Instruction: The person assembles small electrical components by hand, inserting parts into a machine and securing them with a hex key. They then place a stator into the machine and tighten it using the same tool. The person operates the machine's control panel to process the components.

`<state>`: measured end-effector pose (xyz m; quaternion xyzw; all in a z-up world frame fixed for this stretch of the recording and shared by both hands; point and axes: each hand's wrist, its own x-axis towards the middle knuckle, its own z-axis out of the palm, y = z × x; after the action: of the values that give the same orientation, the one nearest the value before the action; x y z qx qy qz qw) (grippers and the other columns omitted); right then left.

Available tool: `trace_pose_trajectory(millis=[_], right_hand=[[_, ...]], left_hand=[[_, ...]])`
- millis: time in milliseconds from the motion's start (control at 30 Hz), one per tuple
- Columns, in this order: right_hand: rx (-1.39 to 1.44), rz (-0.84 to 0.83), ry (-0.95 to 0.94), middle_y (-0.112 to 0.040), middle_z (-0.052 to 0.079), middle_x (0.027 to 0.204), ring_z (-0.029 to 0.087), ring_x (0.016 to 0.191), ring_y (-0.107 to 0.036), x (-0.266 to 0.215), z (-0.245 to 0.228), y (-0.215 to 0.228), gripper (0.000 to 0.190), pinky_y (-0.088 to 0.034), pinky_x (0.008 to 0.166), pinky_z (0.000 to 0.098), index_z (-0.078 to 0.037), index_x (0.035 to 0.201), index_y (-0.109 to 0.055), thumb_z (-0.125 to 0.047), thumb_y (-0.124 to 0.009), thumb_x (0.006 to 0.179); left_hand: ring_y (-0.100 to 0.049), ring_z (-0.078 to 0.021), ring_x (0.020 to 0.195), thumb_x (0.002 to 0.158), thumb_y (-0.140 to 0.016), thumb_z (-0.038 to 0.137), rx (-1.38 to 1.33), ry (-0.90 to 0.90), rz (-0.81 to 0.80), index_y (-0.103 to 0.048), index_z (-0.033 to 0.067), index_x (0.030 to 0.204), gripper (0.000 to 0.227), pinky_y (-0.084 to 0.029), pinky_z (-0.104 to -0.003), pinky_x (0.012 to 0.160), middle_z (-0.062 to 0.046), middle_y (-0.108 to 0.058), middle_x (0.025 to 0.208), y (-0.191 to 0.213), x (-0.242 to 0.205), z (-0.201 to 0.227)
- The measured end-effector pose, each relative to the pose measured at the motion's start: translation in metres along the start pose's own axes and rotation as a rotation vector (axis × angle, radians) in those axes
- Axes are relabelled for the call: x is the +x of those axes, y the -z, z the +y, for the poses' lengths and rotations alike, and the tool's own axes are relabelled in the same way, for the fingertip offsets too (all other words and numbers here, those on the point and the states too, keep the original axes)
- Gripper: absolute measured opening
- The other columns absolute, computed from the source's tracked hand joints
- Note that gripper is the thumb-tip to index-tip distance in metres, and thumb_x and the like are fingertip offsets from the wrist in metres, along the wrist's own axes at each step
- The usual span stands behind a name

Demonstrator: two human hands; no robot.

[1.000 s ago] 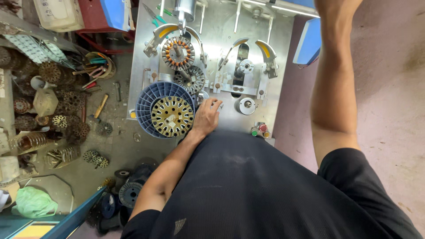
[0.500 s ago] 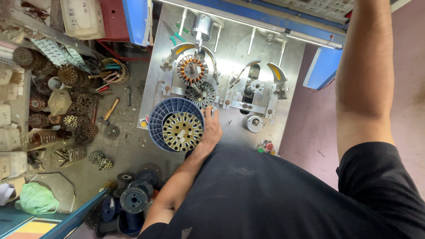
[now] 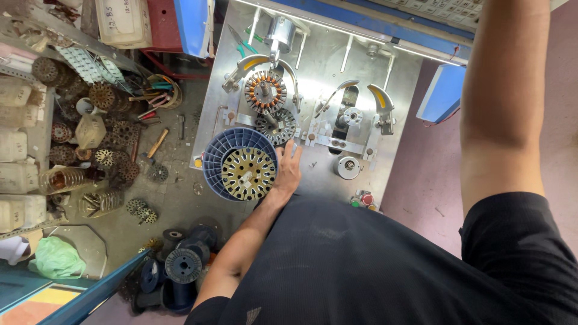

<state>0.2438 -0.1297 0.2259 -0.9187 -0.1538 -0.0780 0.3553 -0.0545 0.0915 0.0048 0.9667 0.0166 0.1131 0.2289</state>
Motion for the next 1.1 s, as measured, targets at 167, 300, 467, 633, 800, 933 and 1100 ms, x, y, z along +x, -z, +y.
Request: trace_pose_trajectory(millis=[167, 300, 467, 633, 800, 933, 1100], right_hand=[[-0.139, 0.039, 0.139, -0.058, 0.001, 0.066, 0.007, 0.056, -0.045, 0.016, -0.02, 0.024, 0.013, -0.033, 0.052, 0.0264, -0.004, 0.113, -0.078, -0.011, -0.078, 0.103], [0.21, -0.224, 0.29, -0.058, 0.001, 0.065, 0.007, 0.055, -0.045, -0.068, -0.043, -0.011, 0.012, -0.032, 0.051, 0.0263, -0.004, 0.113, -0.079, -0.012, -0.079, 0.104], [0.287, -0.6, -0.064, -0.064, 0.004, 0.056, 0.007, 0.049, -0.051, -0.176, -0.06, -0.09, 0.022, -0.039, 0.047, 0.0287, -0.004, 0.101, -0.078, -0.023, -0.077, 0.09], [0.304, -0.741, -0.186, -0.057, 0.005, 0.055, 0.009, 0.049, -0.047, -0.241, -0.046, -0.115, 0.024, -0.04, 0.049, 0.0305, -0.004, 0.099, -0.077, -0.026, -0.076, 0.09], [0.275, -0.811, -0.178, -0.055, 0.005, 0.052, 0.012, 0.047, -0.045, -0.254, -0.03, -0.11, 0.023, -0.038, 0.049, 0.033, -0.006, 0.1, -0.078, -0.026, -0.074, 0.09], [0.207, -0.698, -0.212, -0.057, 0.005, 0.055, 0.013, 0.049, -0.048, -0.25, -0.018, -0.111, 0.024, -0.04, 0.05, 0.033, -0.004, 0.098, -0.078, -0.027, -0.075, 0.089], [0.355, -0.614, -0.331, -0.067, 0.003, 0.065, 0.006, 0.059, -0.063, -0.258, 0.003, -0.127, 0.029, -0.048, 0.056, 0.0279, -0.007, 0.101, -0.078, -0.033, -0.075, 0.089]], left_hand=[[-0.056, -0.0379, 0.11, 0.08, -0.056, -0.012, -0.218, 0.061, 0.005, -0.053, -0.0068, 0.132, 0.053, -0.05, -0.045, 0.093, -0.026, -0.045, 0.134, -0.009, -0.018, 0.0], [-0.058, -0.0419, 0.114, 0.095, -0.057, 0.001, -0.187, 0.114, -0.064, -0.045, -0.0112, 0.143, 0.051, -0.052, -0.045, 0.096, -0.031, -0.045, 0.136, -0.007, -0.037, -0.004], [-0.059, -0.0462, 0.111, 0.085, -0.07, 0.031, 0.161, 0.129, 0.146, -0.049, -0.0086, 0.135, 0.068, -0.047, -0.053, 0.098, -0.029, -0.056, 0.122, -0.017, -0.037, -0.006], [-0.061, -0.0409, 0.095, 0.089, -0.074, 0.033, -0.064, 0.384, 0.046, -0.055, -0.001, 0.105, 0.043, -0.048, -0.052, 0.085, -0.023, -0.059, 0.1, -0.049, -0.013, -0.022], [-0.061, -0.0373, 0.086, 0.091, -0.072, 0.029, 0.045, 0.288, 0.116, -0.052, 0.0009, 0.099, 0.035, -0.049, -0.048, 0.072, -0.021, -0.056, 0.092, -0.053, -0.013, -0.023], [-0.062, -0.0361, 0.087, 0.094, -0.071, 0.032, 0.045, 0.315, 0.098, -0.054, 0.0013, 0.096, 0.035, -0.051, -0.047, 0.073, -0.019, -0.058, 0.092, -0.033, -0.016, -0.009], [-0.067, -0.0352, 0.083, 0.095, -0.07, 0.031, -0.295, 0.479, 0.037, -0.059, -0.0001, 0.102, 0.033, -0.053, -0.047, 0.069, -0.017, -0.065, 0.096, 0.011, -0.028, 0.024]])
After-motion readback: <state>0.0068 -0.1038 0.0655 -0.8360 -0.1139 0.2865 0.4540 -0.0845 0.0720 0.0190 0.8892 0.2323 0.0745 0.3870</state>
